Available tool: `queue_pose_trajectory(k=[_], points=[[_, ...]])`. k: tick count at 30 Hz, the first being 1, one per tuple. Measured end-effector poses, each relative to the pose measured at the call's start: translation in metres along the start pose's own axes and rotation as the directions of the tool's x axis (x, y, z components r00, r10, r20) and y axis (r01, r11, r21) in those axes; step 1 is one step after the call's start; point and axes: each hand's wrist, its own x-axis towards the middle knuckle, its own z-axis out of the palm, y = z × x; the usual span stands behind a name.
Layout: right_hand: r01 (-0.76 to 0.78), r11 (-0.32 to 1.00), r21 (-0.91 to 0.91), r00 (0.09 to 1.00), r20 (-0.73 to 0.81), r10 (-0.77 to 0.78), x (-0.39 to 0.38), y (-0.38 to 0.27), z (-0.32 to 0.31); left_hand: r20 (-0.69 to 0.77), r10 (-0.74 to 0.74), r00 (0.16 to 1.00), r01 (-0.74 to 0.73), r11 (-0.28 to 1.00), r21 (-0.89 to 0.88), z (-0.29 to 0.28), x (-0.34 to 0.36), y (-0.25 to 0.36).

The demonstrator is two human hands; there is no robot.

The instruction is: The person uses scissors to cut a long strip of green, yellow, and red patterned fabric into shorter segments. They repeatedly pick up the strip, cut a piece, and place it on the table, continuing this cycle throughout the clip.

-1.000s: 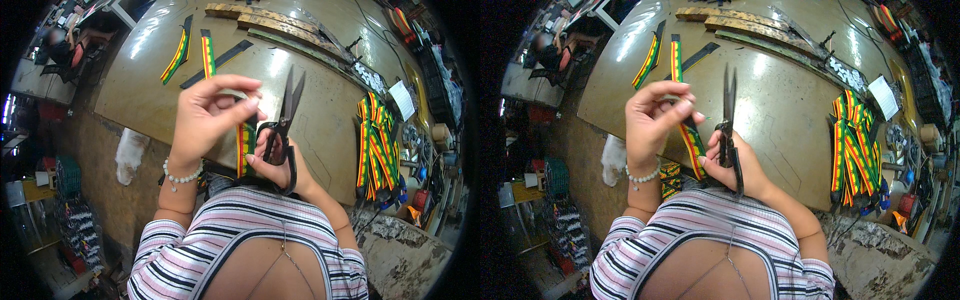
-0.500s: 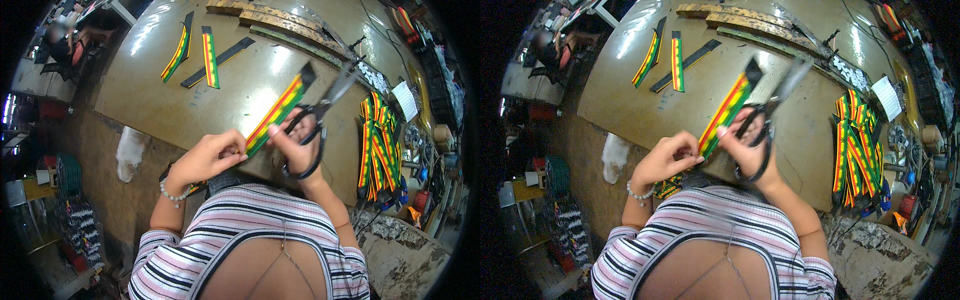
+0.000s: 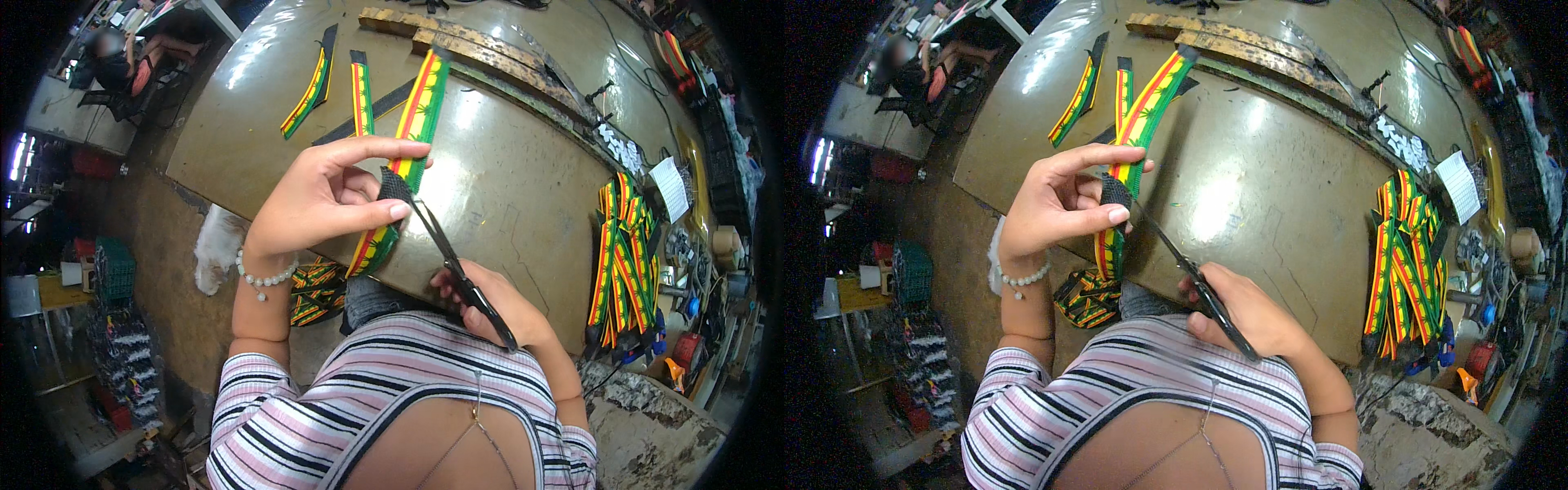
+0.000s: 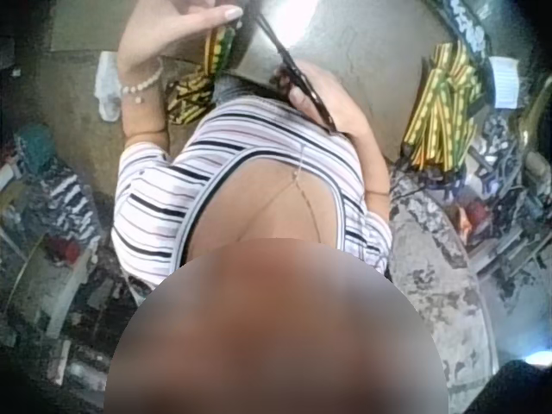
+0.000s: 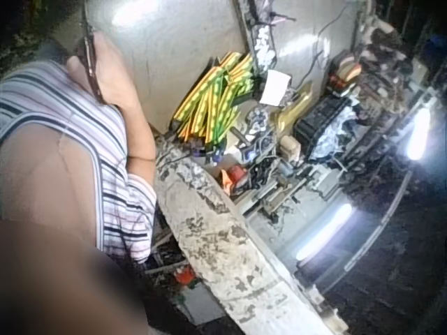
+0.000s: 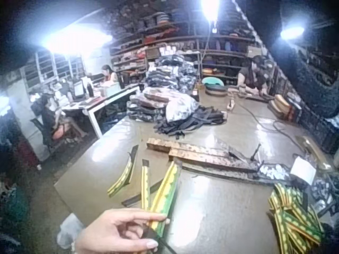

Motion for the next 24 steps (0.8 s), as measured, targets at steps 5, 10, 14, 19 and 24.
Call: queue_pose_trajectory(k=[5, 10, 14, 19, 24], points=[[-0.012, 0.992, 0.128, 1.0, -0.006, 0.013, 0.007, -0.005, -0.001, 0.04, -0.07, 0.997, 0.073, 0.994, -0.082, 0.012, 0.004, -0.005], [-0.014, 0.989, 0.145, 0.998, 0.061, 0.006, 0.004, -0.009, -0.009, 0.053, -0.021, 0.998, 0.027, 0.992, -0.12, 0.014, 0.006, -0.006], [0.02, 0.994, 0.109, 1.0, 0.02, -0.022, 0.0, -0.01, -0.009, 0.07, -0.048, 0.996, 0.056, 0.991, -0.122, 0.014, 0.007, -0.011], [-0.012, 0.997, 0.08, 0.999, -0.049, 0.016, -0.005, -0.013, -0.004, 0.105, -0.042, 0.994, 0.057, 0.988, -0.146, 0.016, 0.009, -0.016], [-0.035, 0.999, -0.001, 0.993, -0.117, 0.034, -0.008, -0.017, -0.001, 0.145, -0.054, 0.988, 0.074, 0.988, -0.139, 0.014, 0.011, -0.02]])
